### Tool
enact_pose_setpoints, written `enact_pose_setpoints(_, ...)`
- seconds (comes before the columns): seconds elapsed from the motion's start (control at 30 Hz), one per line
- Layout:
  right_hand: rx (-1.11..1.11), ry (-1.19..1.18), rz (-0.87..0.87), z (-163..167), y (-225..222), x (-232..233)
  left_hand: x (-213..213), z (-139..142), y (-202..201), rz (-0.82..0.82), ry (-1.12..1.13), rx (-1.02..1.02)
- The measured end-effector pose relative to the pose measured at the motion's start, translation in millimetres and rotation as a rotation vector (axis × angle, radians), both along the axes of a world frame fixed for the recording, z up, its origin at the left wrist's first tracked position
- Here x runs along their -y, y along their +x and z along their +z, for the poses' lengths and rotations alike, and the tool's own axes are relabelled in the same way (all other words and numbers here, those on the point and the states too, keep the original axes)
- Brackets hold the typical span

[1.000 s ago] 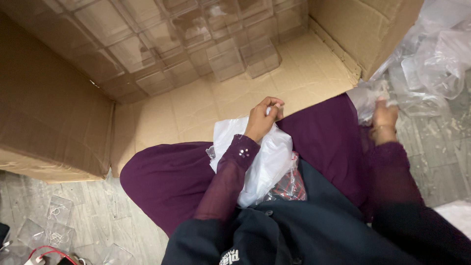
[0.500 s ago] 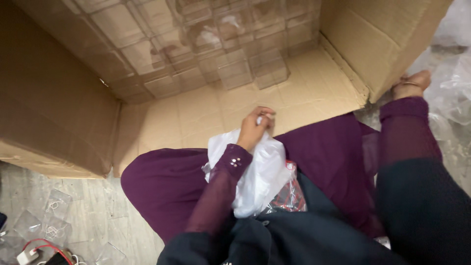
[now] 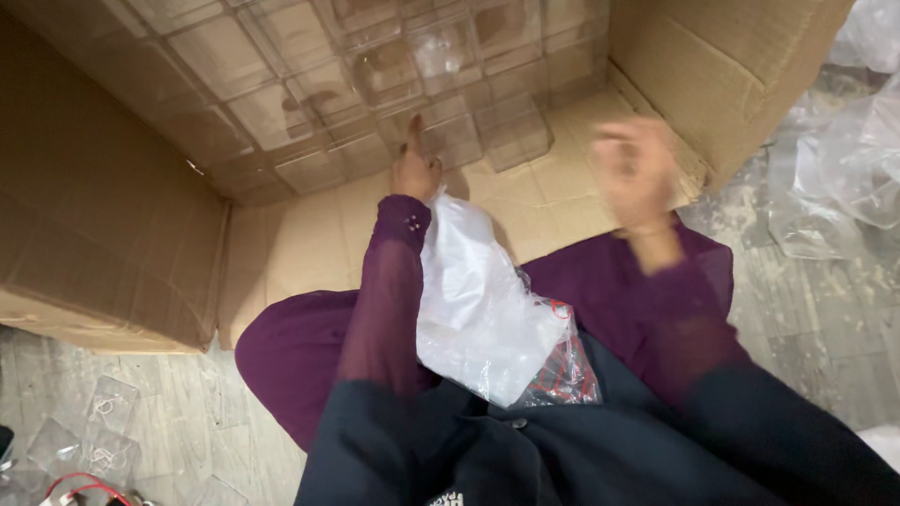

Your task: The person sits on the floor and removes clear plastic boxes from plastic poly bags one at a time, then stacks the boxes inside a large cardboard carton. The person repeats this bag-opening and stacking cycle throughout the episode.

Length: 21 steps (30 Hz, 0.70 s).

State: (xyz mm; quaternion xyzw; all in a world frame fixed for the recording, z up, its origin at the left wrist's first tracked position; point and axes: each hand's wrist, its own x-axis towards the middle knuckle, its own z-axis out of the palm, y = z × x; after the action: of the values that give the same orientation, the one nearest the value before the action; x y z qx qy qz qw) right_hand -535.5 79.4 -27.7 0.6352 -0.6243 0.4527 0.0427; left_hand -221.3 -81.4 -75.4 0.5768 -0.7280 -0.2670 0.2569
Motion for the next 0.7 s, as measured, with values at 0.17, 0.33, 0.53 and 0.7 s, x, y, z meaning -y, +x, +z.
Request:
enact_pose_setpoints(0.17,-0.11,0.472,0.284,-5.7,67.7,74.9,-2.3,-6.2,0.5,0.079,0.101,-0.087)
enact_pose_setpoints(0.33,-0.241,0.649,0.224,-34.5,58.9,87.4,-13.3,-5.1,15.9,-0.007,-0.082,-0.262)
enact_pose_setpoints(0.53,-0.106,0.619,0.309,8.3,14.4,6.7,-68.0,20.3,4.6,-0.144,0.059,-0.42)
enact_pose_setpoints(0.7,-0.263,0.561,0.104,60.1,1.0,-105.8,-136.1,49.7,-31.6,-0.287,0.277,-0.44)
